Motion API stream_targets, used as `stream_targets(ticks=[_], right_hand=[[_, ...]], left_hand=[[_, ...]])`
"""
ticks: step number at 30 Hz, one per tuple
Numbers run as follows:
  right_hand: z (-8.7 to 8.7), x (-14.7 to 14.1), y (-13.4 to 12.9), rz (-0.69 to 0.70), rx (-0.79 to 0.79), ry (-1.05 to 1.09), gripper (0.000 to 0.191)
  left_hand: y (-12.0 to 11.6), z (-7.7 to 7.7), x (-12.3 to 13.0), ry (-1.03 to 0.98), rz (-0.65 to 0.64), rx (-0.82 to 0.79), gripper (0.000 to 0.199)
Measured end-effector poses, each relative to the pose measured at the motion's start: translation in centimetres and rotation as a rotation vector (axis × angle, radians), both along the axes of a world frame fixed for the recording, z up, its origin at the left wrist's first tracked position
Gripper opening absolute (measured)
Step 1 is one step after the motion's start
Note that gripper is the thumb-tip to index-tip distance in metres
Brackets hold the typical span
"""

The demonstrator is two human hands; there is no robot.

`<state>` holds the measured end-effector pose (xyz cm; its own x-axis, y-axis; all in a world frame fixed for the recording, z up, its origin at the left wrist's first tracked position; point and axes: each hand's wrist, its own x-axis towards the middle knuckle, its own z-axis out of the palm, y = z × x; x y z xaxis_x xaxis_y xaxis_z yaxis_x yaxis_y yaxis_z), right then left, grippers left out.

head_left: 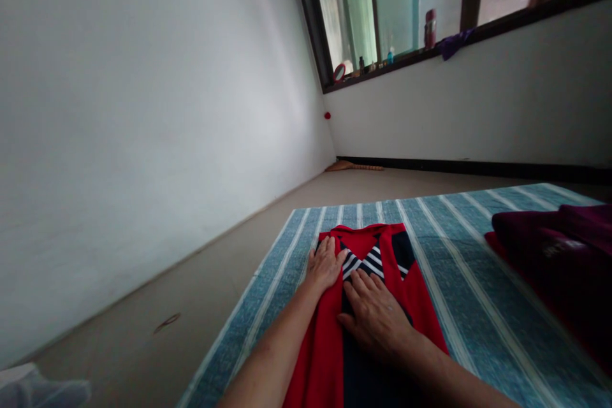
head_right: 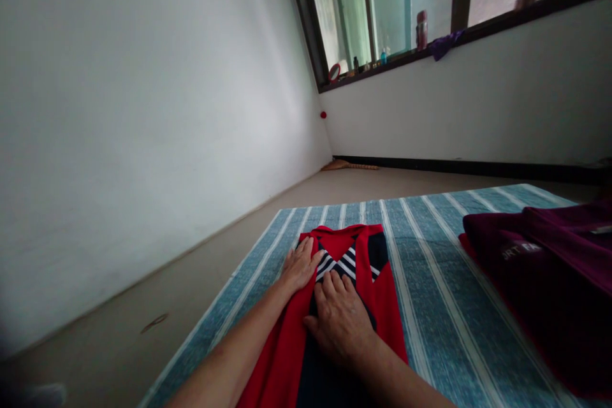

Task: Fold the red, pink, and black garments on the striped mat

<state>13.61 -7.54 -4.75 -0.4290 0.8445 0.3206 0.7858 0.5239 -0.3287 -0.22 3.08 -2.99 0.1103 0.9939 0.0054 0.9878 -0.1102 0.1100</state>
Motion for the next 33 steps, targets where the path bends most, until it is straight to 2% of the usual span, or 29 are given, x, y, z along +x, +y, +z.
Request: stream_targets(ticks=[8, 28, 33], right_hand=[[-0.7, -0.1, 0.1, -0.017, 0.021, 0.010, 0.054], [0.3, 0.1, -0.2, -0.010, 0.005, -0.015, 0.057], [0.6, 0.1, -0.1, -0.012, -0.021, -0.030, 0.055]], left_hand=[[-0.1, -0.2, 0.4, -0.006, 0.009, -0.024, 0.063], [0.5, -0.6, 0.2, -0.021, 0.016, -0.034, 0.066], [-0.3, 0.1, 0.6, -0.021, 0.015, -0.001, 0.063]])
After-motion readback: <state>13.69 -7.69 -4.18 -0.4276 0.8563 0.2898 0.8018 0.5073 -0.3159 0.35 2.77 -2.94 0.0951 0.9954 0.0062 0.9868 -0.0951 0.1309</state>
